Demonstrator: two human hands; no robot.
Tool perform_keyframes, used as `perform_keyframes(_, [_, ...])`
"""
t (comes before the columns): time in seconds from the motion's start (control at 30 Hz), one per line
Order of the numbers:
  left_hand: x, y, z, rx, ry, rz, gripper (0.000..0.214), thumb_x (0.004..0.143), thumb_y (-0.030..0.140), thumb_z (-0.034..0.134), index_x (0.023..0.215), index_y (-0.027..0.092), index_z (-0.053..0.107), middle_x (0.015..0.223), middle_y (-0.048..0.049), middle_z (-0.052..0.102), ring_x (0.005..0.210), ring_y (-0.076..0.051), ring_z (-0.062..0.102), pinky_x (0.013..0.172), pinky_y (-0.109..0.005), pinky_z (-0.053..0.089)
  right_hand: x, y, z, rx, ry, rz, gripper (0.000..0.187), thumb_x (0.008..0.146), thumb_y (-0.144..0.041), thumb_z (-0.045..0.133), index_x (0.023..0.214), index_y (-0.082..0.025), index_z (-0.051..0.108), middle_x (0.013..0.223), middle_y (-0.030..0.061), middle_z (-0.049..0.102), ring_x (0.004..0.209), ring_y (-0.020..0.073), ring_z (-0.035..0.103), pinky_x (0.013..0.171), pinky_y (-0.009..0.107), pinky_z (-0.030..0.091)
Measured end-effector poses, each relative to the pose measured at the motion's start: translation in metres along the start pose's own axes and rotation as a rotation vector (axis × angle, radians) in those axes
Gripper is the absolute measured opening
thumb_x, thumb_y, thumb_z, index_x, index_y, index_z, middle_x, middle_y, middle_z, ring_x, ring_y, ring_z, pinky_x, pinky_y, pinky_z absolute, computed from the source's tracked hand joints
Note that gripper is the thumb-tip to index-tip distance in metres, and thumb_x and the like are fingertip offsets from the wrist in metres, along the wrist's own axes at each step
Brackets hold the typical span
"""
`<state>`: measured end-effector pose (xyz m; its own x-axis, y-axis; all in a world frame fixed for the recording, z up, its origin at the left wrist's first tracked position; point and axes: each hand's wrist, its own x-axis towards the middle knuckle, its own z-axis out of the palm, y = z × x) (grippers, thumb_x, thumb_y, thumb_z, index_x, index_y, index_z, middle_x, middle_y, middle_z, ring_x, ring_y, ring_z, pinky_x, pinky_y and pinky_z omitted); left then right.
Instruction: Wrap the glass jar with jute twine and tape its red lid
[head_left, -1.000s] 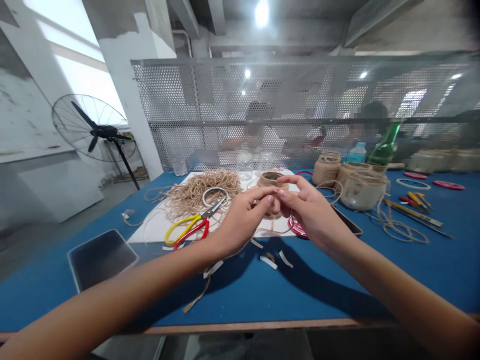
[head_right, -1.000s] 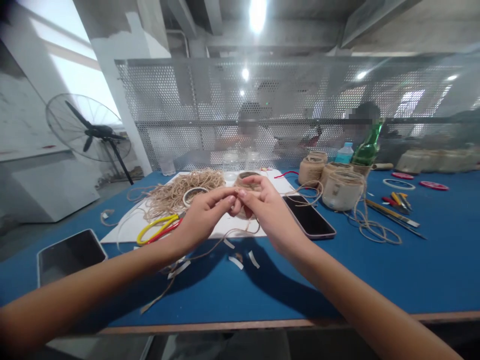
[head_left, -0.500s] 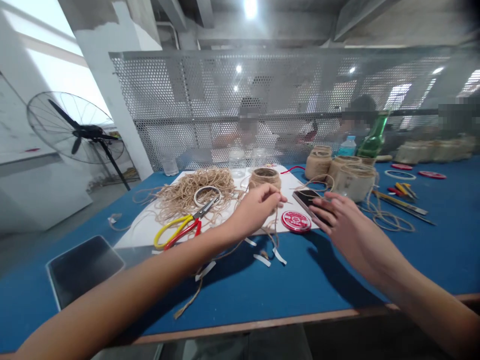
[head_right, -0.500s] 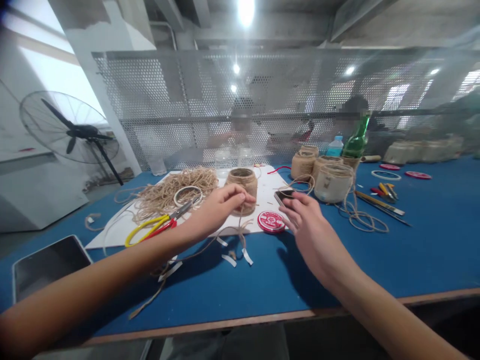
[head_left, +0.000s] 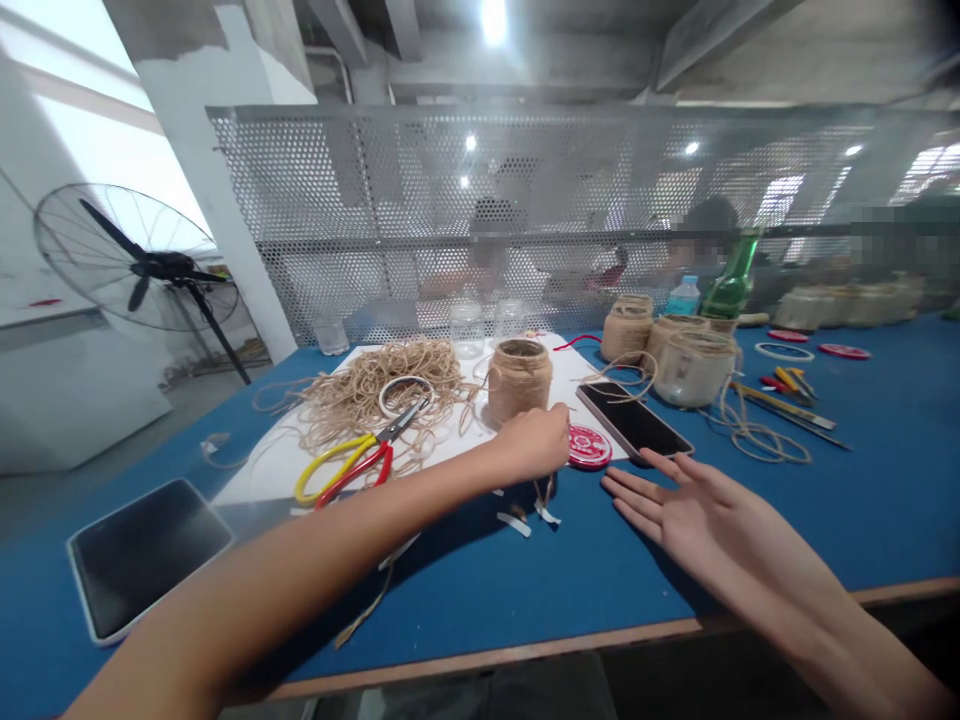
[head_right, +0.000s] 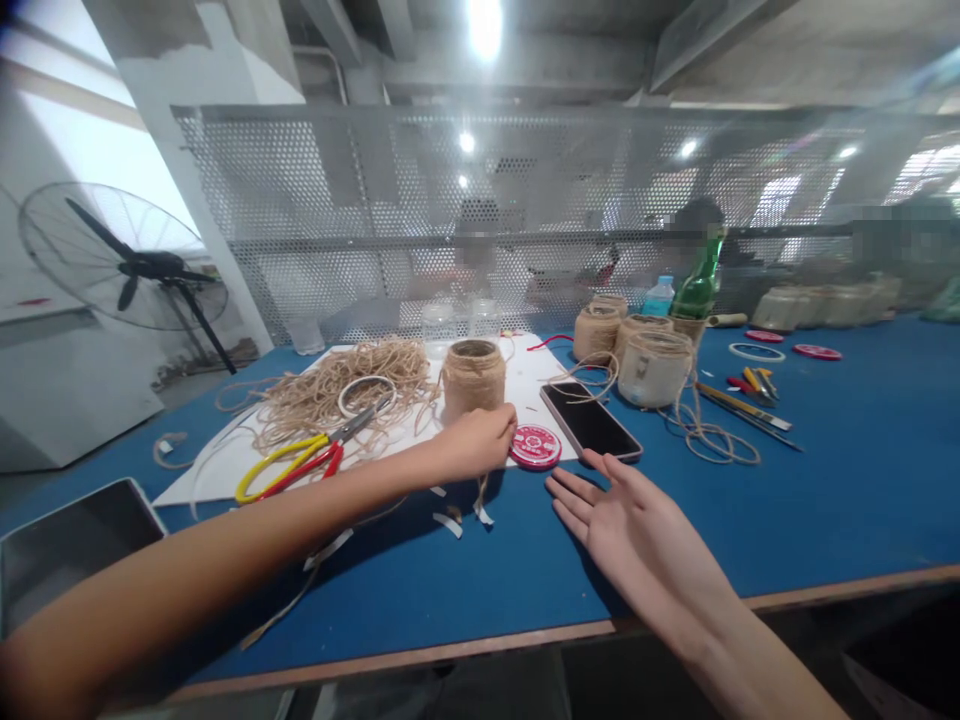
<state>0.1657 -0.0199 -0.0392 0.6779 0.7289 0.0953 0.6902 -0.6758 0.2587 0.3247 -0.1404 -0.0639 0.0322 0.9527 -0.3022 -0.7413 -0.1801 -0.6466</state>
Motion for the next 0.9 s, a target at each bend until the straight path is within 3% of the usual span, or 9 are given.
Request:
perform_keyframes(0.17, [0.008, 0.002, 0.002, 0.082, -0.026, 0.011, 0.031, 0.087, 0.032, 0.029, 0.101, 0.015, 0.05, 0.095, -0.0185, 0.063, 0.085, -0.029, 0.062, 0.067, -0.036, 0.046, -0.002, 0.001, 0.006, 0.013, 0.015, -0.011, 0.04, 0.079, -0.029, 0.054, 0.117, -0.024, 0.043, 0.127, 0.0164, 0.049, 0.109, 0.0267, 0.057, 0.088, 0.039, 0.05])
perform_keyframes(0.43, [0.01, -0.005, -0.001, 0.129, 0.024, 0.027, 0.034, 0.087, 0.03, 0.027, 0.098, 0.015, 0.055, 0.095, -0.0165, 0.064, 0.086, -0.028, 0.061, 0.072, -0.039, 0.045, -0.005, 0.004, 0.014, 0.033, 0.06, -0.033, 0.031, 0.077, -0.024, 0.055, 0.108, -0.023, 0.048, 0.121, 0.0153, 0.053, 0.109, 0.0245, 0.057, 0.084, 0.034, 0.053])
perform_keyframes(0.7, [0.013, -0.011, 0.0, 0.024, 0.048, 0.032, 0.03, 0.084, 0.027, 0.031, 0.093, 0.016, 0.057, 0.093, -0.0142, 0.065, 0.083, -0.026, 0.061, 0.07, -0.037, 0.046, 0.003, 0.005, 0.013, 0.06, 0.076, -0.066, 0.025, 0.078, -0.015, 0.05, 0.101, -0.021, 0.05, 0.113, 0.0135, 0.057, 0.104, 0.0207, 0.06, 0.082, 0.033, 0.054])
perform_keyframes(0.9, [0.017, -0.015, -0.001, -0.11, 0.093, 0.05, 0.027, 0.081, 0.023, 0.033, 0.087, 0.016, 0.058, 0.09, -0.009, 0.066, 0.082, -0.021, 0.06, 0.072, -0.032, 0.045, 0.02, 0.0, 0.017, -0.048, -0.002, -0.089, 0.025, 0.078, -0.013, 0.049, 0.102, -0.015, 0.056, 0.097, 0.0103, 0.064, 0.083, 0.0154, 0.064, 0.069, 0.024, 0.055])
